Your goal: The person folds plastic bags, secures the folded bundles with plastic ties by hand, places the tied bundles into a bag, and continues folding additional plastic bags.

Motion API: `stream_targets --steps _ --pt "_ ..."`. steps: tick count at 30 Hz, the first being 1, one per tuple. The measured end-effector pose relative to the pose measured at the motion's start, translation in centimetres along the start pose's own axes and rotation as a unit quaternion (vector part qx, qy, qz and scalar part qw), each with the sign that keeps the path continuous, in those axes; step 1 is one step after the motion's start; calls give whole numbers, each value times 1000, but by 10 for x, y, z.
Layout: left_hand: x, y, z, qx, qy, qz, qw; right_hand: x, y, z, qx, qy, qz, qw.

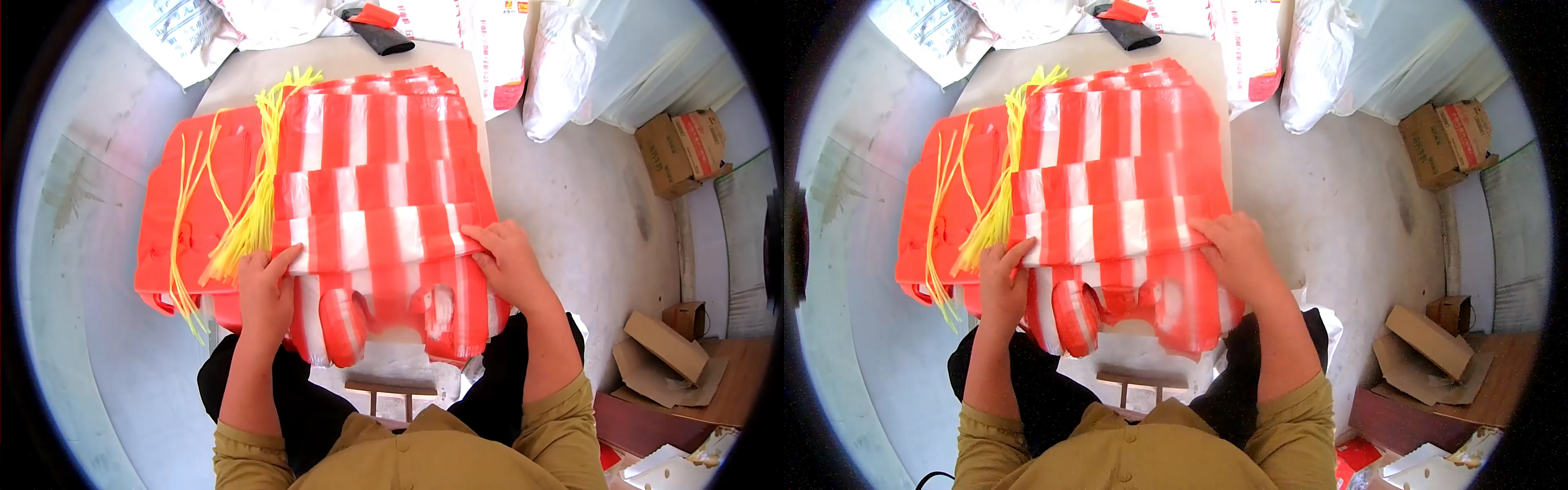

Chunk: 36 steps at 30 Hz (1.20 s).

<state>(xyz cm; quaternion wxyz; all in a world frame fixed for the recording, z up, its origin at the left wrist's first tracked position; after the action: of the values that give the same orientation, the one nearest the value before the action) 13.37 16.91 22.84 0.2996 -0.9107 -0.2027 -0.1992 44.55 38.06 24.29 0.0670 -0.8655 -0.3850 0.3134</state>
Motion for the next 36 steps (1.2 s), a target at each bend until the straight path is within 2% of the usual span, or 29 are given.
stream_targets --steps 6,10,12,13,15,16,18,19,21,22,27,29,31,36 --pt "-7 -2 -8 28 93 -34 995 -6 -1 -5 23 -6 4 1000" --pt "-9 -4 -13 19 87 -45 995 -7 -1 -11 17 -1 2 1000" --pt "-4 -6 -17 22 75 -44 996 -4 0 -13 10 -17 36 999" --pt "2 -9 -21 34 62 -18 997 -2 0 -14 6 -25 53 998" --pt "11 -14 -26 59 37 34 997 -4 -4 -20 60 -39 9 997" --pt "9 -15 -25 43 90 31 995 -4 -6 -23 86 -45 -13 995" --pt "0 -17 -23 10 196 24 980 12 -6 -20 71 -152 12 986" --pt "-3 -14 -19 -4 244 -39 969 13 -8 -20 63 -205 24 976" --pt "-8 -7 -12 -33 336 -162 927 15 -6 -16 19 -303 183 935" --pt "-9 -6 -10 -31 323 -169 930 14 -5 -13 -3 -348 261 901" --pt "-15 -15 -1 6 211 -210 954 11 -19 4 52 -268 309 911" --pt "-9 -24 5 37 139 -181 973 13 -27 12 67 -212 300 928" --pt "-6 -32 11 63 96 -163 980 21 -33 26 90 -131 242 957" --pt "-13 -39 27 84 104 -178 975 23 -41 37 98 -136 255 952"
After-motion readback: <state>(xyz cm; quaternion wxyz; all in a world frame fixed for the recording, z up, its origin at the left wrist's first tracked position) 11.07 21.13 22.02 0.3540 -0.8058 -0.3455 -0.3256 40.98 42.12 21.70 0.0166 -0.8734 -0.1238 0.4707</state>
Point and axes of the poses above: each hand's wrist, its own y-axis away from the middle knuckle, its own z-axis out of the palm, x = y × z, the point moved 3 cm from there along -y, towards the middle knuckle, and after that the axes turned 14 degrees about x, right-handed, at the moved point
